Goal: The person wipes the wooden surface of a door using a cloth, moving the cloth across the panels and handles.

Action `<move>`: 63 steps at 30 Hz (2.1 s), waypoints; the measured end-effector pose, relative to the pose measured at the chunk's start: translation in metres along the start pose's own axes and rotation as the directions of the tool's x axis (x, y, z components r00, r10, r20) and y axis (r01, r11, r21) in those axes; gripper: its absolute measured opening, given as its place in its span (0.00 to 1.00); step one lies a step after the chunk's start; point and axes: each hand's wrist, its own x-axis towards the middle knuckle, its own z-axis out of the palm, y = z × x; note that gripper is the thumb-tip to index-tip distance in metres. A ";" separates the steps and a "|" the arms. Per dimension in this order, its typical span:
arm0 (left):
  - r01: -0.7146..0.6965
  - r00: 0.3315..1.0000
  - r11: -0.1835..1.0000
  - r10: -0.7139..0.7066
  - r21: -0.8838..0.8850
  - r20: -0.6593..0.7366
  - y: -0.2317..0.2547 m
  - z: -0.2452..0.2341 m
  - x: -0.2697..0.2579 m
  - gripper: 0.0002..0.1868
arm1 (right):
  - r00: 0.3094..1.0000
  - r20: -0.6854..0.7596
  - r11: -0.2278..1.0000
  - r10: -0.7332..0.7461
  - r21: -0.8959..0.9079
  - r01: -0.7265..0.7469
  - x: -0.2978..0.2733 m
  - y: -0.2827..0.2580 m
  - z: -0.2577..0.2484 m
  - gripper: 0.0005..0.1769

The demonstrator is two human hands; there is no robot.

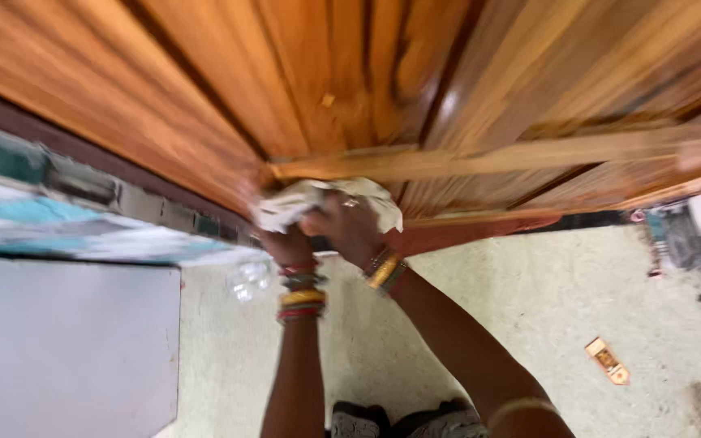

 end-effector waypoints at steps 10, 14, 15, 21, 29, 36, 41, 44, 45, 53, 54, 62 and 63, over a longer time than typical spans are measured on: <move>-0.467 0.866 0.810 0.338 0.354 0.369 0.221 0.206 -0.100 0.16 | 0.414 -0.652 0.706 0.635 0.273 -0.653 -0.045 0.115 -0.214 0.16; -0.125 0.958 0.904 0.003 0.409 0.286 0.238 0.217 -0.099 0.14 | 0.423 -0.562 0.683 0.711 0.406 -0.607 0.001 0.061 -0.246 0.23; -0.039 0.966 0.910 -0.072 0.412 0.249 0.253 0.211 -0.093 0.16 | 0.452 -0.517 0.674 0.727 0.413 -0.613 0.009 0.056 -0.258 0.21; -0.333 0.935 0.906 0.281 0.261 0.218 0.401 0.258 -0.022 0.17 | 0.603 -0.468 0.752 0.646 0.525 -0.398 0.041 0.050 -0.387 0.15; -0.710 0.695 0.589 0.496 0.387 0.519 0.440 0.361 -0.056 0.07 | 0.430 -0.780 0.843 0.455 0.221 -0.491 0.024 0.135 -0.435 0.16; -0.376 0.809 0.903 0.212 0.206 0.549 0.483 0.349 -0.064 0.06 | 0.383 -0.408 0.503 0.829 0.843 -0.191 0.009 0.116 -0.438 0.25; -0.566 0.816 0.796 0.502 0.214 0.288 0.605 0.370 -0.022 0.03 | 0.648 -0.062 0.587 0.759 0.496 -0.640 0.054 0.081 -0.549 0.24; -0.598 0.736 0.789 0.471 0.141 0.486 0.633 0.400 -0.005 0.06 | 0.741 -0.293 0.779 0.605 0.412 -0.473 0.046 0.102 -0.570 0.25; -0.502 0.681 0.859 0.323 0.098 0.657 0.631 0.413 -0.001 0.11 | 0.666 -0.377 0.759 0.643 0.432 -0.488 0.045 0.127 -0.571 0.23; -0.734 0.432 0.654 0.245 0.181 0.868 0.525 0.427 -0.108 0.11 | 0.281 -0.636 0.625 0.719 0.416 -0.661 -0.042 0.188 -0.476 0.25; -0.765 0.425 0.615 0.263 0.189 0.866 0.520 0.421 -0.103 0.11 | 0.292 -0.650 0.643 0.702 0.403 -0.651 -0.040 0.184 -0.485 0.25; -0.882 0.380 0.472 0.720 -0.008 0.581 0.623 0.400 -0.018 0.10 | 0.245 -0.538 0.492 0.806 0.840 0.227 0.089 0.121 -0.687 0.14; -0.888 0.369 0.459 0.739 -0.021 0.564 0.642 0.412 0.007 0.10 | 0.400 -0.397 0.129 0.826 0.824 0.552 0.117 0.109 -0.704 0.20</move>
